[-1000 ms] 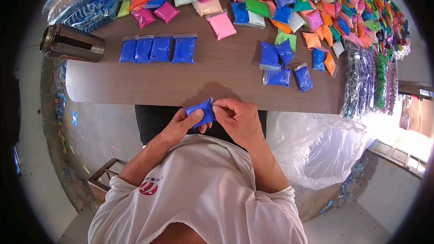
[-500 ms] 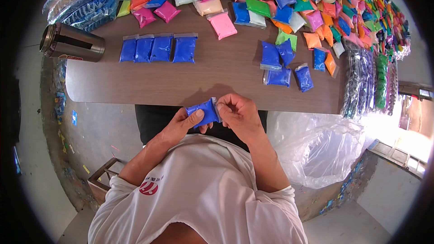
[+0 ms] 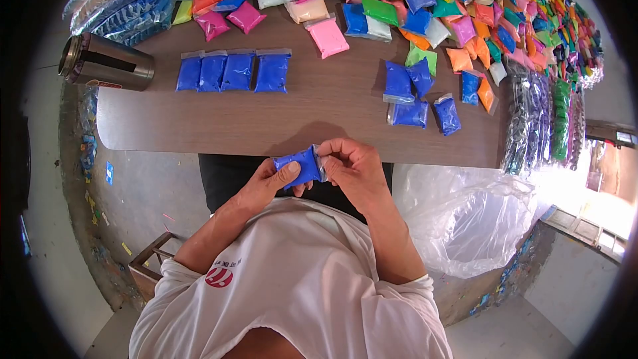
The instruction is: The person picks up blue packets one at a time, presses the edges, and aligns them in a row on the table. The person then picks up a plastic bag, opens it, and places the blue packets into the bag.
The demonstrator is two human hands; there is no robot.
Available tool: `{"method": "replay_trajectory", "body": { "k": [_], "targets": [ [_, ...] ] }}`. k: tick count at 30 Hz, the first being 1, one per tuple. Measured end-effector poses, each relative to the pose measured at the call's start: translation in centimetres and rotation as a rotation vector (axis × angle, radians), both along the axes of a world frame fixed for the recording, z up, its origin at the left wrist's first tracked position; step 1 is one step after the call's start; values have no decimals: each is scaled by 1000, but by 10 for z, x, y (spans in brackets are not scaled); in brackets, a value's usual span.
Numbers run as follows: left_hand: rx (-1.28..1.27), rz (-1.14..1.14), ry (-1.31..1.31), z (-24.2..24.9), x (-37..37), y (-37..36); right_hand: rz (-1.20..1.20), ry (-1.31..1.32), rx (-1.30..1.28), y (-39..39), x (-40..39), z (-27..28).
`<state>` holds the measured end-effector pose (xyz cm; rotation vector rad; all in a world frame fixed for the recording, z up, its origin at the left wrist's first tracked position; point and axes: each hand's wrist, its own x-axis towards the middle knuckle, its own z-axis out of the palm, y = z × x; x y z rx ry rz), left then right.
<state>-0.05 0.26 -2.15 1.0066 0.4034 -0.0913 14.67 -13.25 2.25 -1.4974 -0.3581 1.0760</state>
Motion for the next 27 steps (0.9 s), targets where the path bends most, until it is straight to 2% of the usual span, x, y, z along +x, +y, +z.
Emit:
{"method": "replay_trajectory", "body": {
  "k": [5, 11, 17, 27],
  "targets": [
    [15, -7, -22, 1, 1, 1, -27, 57, 3, -2, 0, 0],
    [33, -6, -17, 5, 5, 0, -55, -31, 110, 11, -11, 11],
    [65, -23, -21, 7, 7, -2, 0, -81, 34, 6, -6, 9],
    [37, -21, -17, 5, 5, -2, -9, 66, 213, -5, -3, -9]
  ]
}}
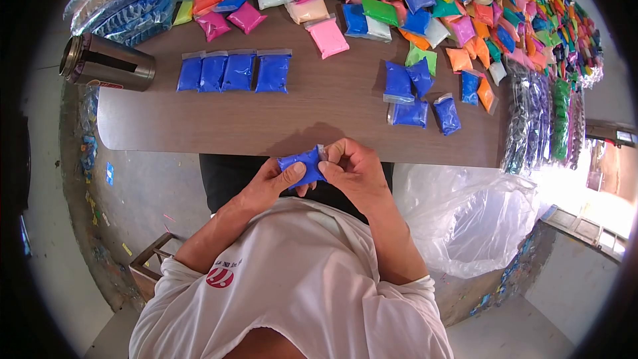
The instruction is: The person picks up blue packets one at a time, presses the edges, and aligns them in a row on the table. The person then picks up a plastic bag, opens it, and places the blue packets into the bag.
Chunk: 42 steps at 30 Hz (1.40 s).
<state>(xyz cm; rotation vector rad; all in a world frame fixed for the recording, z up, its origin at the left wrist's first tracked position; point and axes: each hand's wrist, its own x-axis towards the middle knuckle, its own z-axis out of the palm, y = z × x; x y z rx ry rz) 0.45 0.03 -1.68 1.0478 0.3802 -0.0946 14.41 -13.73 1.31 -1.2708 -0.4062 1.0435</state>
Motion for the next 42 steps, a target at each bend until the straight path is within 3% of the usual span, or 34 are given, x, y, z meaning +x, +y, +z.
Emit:
{"method": "replay_trajectory", "body": {
  "k": [8, 11, 14, 16, 19, 22, 26, 31, 34, 40, 42],
  "targets": [
    [-4, 6, -3, 2, 0, 2, -49, 43, -67, -2, -2, 3],
    [4, 11, 3, 2, -1, 3, -147, 135, 17, -12, 0, 4],
    [9, 19, 10, -2, -4, 3, -77, 136, 102, -54, 11, 5],
    [-3, 17, 0, -5, -4, 3, 114, -153, -225, -108, 27, 8],
    [-20, -8, -3, -7, 0, 2, 154, -758, -731, -146, 13, 19],
    [-13, -34, -6, -3, 7, -3, 176, -654, -931, -143, 1, 51],
    [-6, -68, -15, 0, 13, -10, 77, -166, -347, -97, -14, 49],
    [25, -14, -62, 11, 13, -3, -91, -256, -139, -4, -33, 30],
    [24, 18, -75, 5, 7, 2, -7, -260, -127, 15, -19, 25],
    [15, -38, -76, 2, 8, -7, -151, -1010, -240, 62, 38, 22],
    [-28, -15, -37, -3, 8, -9, -92, -964, -279, 81, 53, 19]
  ]
}}
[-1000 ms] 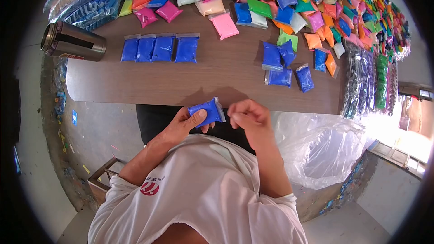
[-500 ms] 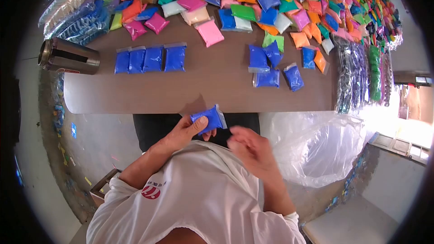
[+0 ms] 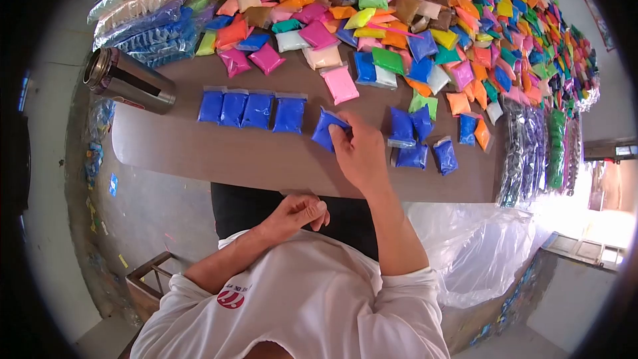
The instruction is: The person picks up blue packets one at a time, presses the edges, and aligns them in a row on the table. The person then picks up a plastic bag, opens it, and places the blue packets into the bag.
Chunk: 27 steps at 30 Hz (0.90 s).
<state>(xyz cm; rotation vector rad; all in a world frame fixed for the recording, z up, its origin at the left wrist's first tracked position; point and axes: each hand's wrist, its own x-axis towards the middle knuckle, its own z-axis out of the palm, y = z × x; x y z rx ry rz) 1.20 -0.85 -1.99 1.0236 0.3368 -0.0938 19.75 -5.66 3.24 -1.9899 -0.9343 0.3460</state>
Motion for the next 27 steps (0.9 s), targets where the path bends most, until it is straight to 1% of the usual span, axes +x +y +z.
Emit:
{"method": "replay_trajectory", "body": {
  "k": [2, 4, 7, 10, 13, 16, 19, 24, 27],
  "targets": [
    [27, -1, 75, -1, -1, 2, 4, 7, -20, 11, 6, -4],
    [77, 10, 38, -9, -2, 2, -11, -35, -5, 22, 6, -7],
    [129, -30, 36, -9, -3, 7, -154, -148, 86, 27, -4, -10],
    [153, -46, 33, -14, -4, 6, -217, -193, 46, 25, -17, 4],
    [166, -54, 16, -17, -4, 6, -144, -154, 14, 23, -22, 4],
    [193, -79, 24, -18, -5, 7, -78, -304, 37, 29, -18, -15],
    [193, -71, 25, -24, -6, 6, -96, -282, 38, 32, -16, -21],
    [186, -56, 59, -17, -2, 3, -146, -331, 101, 37, -19, -29],
    [217, -19, 63, -28, -6, 1, -171, -331, 136, 27, -24, -25]
  ]
}}
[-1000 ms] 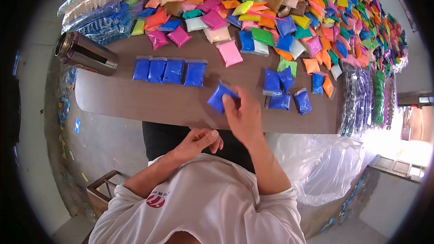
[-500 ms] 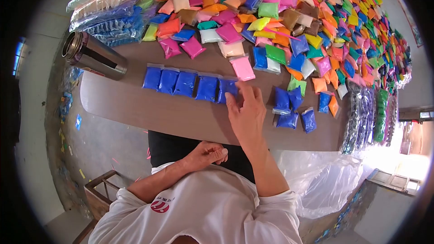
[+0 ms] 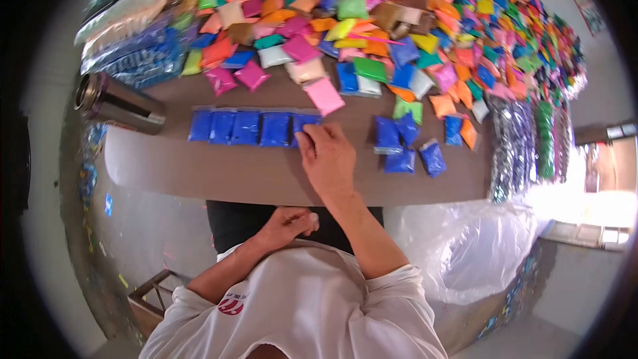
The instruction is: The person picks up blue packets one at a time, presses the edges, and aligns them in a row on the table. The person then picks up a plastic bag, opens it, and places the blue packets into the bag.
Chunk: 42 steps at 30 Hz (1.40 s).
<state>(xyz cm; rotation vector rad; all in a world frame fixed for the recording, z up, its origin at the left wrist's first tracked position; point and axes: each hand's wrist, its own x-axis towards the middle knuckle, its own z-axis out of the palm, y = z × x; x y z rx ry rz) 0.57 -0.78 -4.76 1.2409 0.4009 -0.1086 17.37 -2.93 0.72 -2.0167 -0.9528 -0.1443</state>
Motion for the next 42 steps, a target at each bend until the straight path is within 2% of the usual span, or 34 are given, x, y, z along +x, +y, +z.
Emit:
{"method": "replay_trajectory", "body": {
  "k": [2, 5, 8, 11, 14, 17, 20, 25, 31, 33, 35, 38, 41, 42],
  "targets": [
    [-26, -1, 30, 1, -6, 3, -20, 13, 9, -17, -2, 5],
    [-63, -3, 57, -6, -15, 4, -193, -96, 15, -51, 13, 10],
    [-67, -20, 65, -14, -15, 1, -399, -273, -191, -78, 39, 28],
    [-60, -50, 61, 1, -5, 0, -409, -254, -435, -86, 50, 35],
    [-87, -48, 31, 7, 0, -1, -391, -268, -519, -84, 53, 29],
    [-118, -16, -5, 4, -2, -3, -311, -219, -362, -83, 52, 26],
    [-166, -2, -26, 1, -8, -2, -39, -96, -191, -88, 41, 33],
    [-310, 1, 13, 9, -8, 0, 316, -10, -226, -101, 9, 37],
    [-260, -97, -50, 14, 0, -3, 594, 39, -291, -107, -17, 30],
    [-145, -97, 18, 21, 4, -5, 576, 125, -249, -106, -19, 36],
    [-163, -89, -9, 16, 4, -2, 495, 174, -153, -106, -20, 38],
    [-158, -98, -71, 22, 6, 4, 85, 452, 16, -118, -30, 30],
    [-151, -123, -82, 20, 4, 3, 119, 921, 116, -137, -33, 8],
    [-152, -133, -73, 18, 2, 2, 205, 1024, 188, -136, -39, 11]
  ]
}}
